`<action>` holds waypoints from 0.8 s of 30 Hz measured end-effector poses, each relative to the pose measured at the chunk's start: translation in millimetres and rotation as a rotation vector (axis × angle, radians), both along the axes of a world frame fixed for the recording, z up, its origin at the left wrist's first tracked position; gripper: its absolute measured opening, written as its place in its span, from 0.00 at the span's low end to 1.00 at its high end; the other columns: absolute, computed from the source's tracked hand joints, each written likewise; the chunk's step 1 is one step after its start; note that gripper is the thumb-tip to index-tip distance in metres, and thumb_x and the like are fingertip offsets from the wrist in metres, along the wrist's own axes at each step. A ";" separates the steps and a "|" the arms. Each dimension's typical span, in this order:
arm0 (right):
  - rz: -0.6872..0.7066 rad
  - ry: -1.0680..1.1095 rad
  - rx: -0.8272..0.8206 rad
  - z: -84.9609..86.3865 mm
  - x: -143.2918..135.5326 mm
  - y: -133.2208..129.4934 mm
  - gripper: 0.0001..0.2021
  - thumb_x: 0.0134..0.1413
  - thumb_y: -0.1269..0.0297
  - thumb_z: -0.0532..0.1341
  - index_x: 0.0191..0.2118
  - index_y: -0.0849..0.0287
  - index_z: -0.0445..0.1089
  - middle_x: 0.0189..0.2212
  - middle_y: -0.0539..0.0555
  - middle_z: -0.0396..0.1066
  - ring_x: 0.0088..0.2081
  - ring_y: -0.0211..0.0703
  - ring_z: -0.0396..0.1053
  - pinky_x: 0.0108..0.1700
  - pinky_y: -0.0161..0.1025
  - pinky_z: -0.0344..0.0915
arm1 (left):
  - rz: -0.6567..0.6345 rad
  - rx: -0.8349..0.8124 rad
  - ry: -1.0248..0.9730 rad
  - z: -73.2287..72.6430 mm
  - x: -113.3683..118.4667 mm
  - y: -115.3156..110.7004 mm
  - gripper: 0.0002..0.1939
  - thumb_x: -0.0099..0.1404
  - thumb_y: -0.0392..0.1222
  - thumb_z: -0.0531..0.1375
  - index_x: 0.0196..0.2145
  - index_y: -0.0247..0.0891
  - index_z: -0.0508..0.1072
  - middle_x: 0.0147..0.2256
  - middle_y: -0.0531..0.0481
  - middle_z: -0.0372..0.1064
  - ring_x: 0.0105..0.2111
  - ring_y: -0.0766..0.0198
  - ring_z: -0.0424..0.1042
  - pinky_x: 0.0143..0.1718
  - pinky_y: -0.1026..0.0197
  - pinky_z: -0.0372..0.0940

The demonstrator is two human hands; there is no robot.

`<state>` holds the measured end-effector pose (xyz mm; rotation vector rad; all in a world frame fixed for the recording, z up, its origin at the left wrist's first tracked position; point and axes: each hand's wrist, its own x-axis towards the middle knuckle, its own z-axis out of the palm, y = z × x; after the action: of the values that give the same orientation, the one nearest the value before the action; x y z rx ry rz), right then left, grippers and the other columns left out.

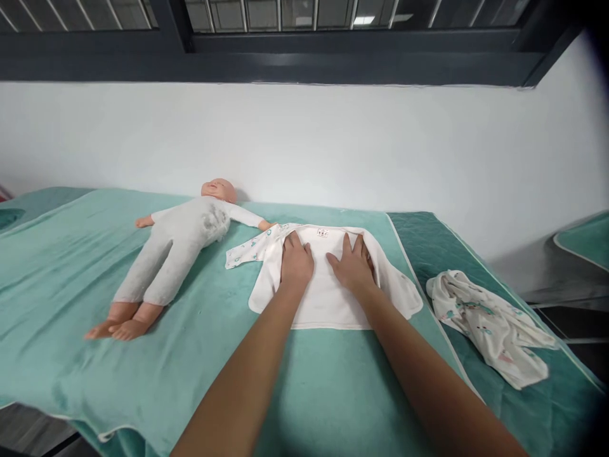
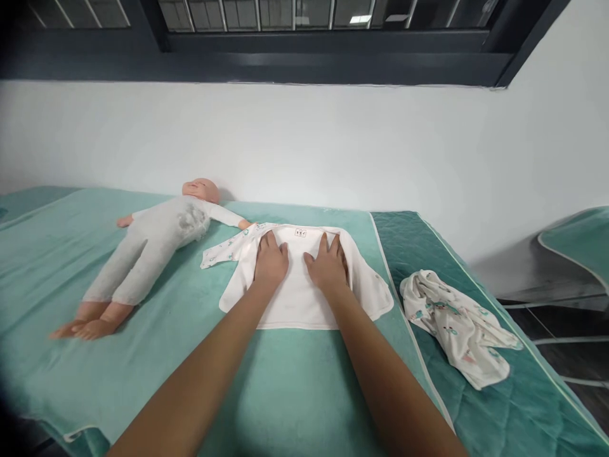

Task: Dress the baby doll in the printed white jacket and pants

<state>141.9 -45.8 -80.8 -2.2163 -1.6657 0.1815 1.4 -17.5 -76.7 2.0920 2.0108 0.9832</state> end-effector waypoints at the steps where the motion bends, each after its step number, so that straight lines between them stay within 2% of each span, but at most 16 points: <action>1: 0.004 0.010 0.004 0.1 0.6 0.5 0.41 0.62 0.44 0.50 0.72 0.62 0.38 0.72 0.66 0.29 0.70 0.64 0.37 0.65 0.58 0.48 | 0.010 -0.032 0.011 -0.3 1.2 0.6 0.28 0.71 0.44 0.48 0.64 0.24 0.54 0.60 0.27 0.58 0.63 0.43 0.57 0.63 0.46 0.54; 5: 0.028 0.069 0.002 -0.3 3.4 5.1 0.40 0.63 0.45 0.48 0.71 0.67 0.40 0.71 0.69 0.35 0.70 0.64 0.40 0.66 0.55 0.49 | 0.045 -0.140 0.011 -0.9 4.3 3.9 0.29 0.71 0.46 0.49 0.63 0.22 0.56 0.60 0.24 0.58 0.63 0.39 0.56 0.63 0.44 0.53; 8: 0.026 0.112 0.036 -1.6 8.1 9.0 0.38 0.64 0.48 0.50 0.70 0.71 0.44 0.69 0.73 0.43 0.69 0.64 0.45 0.66 0.54 0.48 | 0.044 -0.134 0.009 0.7 4.0 4.1 0.27 0.71 0.46 0.48 0.63 0.26 0.57 0.60 0.27 0.59 0.63 0.41 0.57 0.62 0.45 0.55; 13: 0.106 0.096 0.302 -5.6 16.2 8.2 0.25 0.62 0.63 0.52 0.61 0.70 0.60 0.65 0.70 0.52 0.64 0.59 0.55 0.63 0.49 0.55 | 0.052 -0.066 -0.005 5.8 1.9 0.5 0.26 0.71 0.44 0.49 0.62 0.28 0.57 0.60 0.27 0.59 0.62 0.43 0.60 0.60 0.47 0.57; 16: 0.130 0.069 0.402 -6.7 16.9 7.0 0.19 0.58 0.68 0.53 0.53 0.68 0.68 0.56 0.68 0.60 0.56 0.55 0.62 0.60 0.48 0.58 | 0.055 -0.084 0.006 6.6 2.0 0.1 0.24 0.70 0.42 0.50 0.60 0.28 0.58 0.59 0.28 0.61 0.61 0.44 0.61 0.59 0.48 0.58; 19: 0.181 0.050 0.393 -5.8 15.1 6.7 0.17 0.59 0.71 0.52 0.51 0.68 0.70 0.50 0.67 0.64 0.52 0.54 0.63 0.58 0.47 0.60 | 0.076 -0.106 0.034 5.1 2.6 1.5 0.22 0.70 0.41 0.51 0.57 0.27 0.62 0.55 0.29 0.65 0.57 0.45 0.65 0.56 0.50 0.60; 24: 0.365 -0.041 0.333 -3.9 10.7 4.1 0.19 0.62 0.70 0.50 0.56 0.64 0.68 0.53 0.62 0.68 0.56 0.53 0.60 0.62 0.48 0.54 | 0.063 -0.101 0.077 3.7 2.1 2.6 0.18 0.70 0.39 0.49 0.52 0.26 0.66 0.50 0.29 0.69 0.51 0.48 0.71 0.52 0.51 0.63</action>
<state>152.5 -41.7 -84.7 -1.6765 -1.9497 -0.0488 3.5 -14.9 -73.0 2.0566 2.1268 0.8030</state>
